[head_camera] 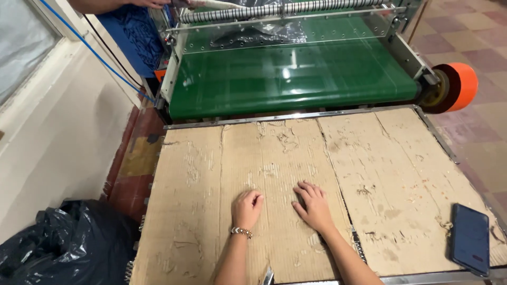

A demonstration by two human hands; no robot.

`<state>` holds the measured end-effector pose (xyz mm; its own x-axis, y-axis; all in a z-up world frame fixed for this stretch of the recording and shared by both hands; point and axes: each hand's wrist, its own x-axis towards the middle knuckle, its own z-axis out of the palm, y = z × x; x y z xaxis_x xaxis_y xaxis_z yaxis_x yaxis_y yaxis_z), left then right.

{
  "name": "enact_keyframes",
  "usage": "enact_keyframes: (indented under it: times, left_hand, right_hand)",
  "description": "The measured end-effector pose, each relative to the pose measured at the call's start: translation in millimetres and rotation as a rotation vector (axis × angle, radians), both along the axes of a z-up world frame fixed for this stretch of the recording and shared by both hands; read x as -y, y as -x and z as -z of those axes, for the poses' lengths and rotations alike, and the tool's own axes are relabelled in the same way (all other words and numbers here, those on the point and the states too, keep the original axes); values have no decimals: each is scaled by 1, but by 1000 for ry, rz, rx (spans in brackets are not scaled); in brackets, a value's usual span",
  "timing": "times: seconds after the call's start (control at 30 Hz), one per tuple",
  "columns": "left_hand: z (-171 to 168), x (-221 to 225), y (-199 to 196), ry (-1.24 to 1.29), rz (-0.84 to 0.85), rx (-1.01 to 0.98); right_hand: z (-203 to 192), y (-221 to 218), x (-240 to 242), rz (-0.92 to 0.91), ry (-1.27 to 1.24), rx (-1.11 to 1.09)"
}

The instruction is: Folding plastic bags and placing them into a basket

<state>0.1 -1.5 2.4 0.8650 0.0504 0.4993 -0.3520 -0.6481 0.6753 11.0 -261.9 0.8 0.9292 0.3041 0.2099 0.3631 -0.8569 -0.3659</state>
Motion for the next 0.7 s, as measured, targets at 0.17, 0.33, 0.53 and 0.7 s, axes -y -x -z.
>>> enact_keyframes:
  times: [0.17, 0.33, 0.53, 0.7]
  left_hand:
    - [2, -1, 0, 7, 9, 11]
    - [-1, -2, 1, 14, 15, 30]
    - [-4, -2, 2, -10, -2, -3]
    - [3, 0, -1, -23, -54, -64]
  right_hand:
    - [-3, 2, -1, 1, -4, -16]
    - [-5, 2, -2, 4, -28, -26]
    - [2, 0, 0, 12, -49, -43]
    - [1, 2, 1, 13, -121, -27]
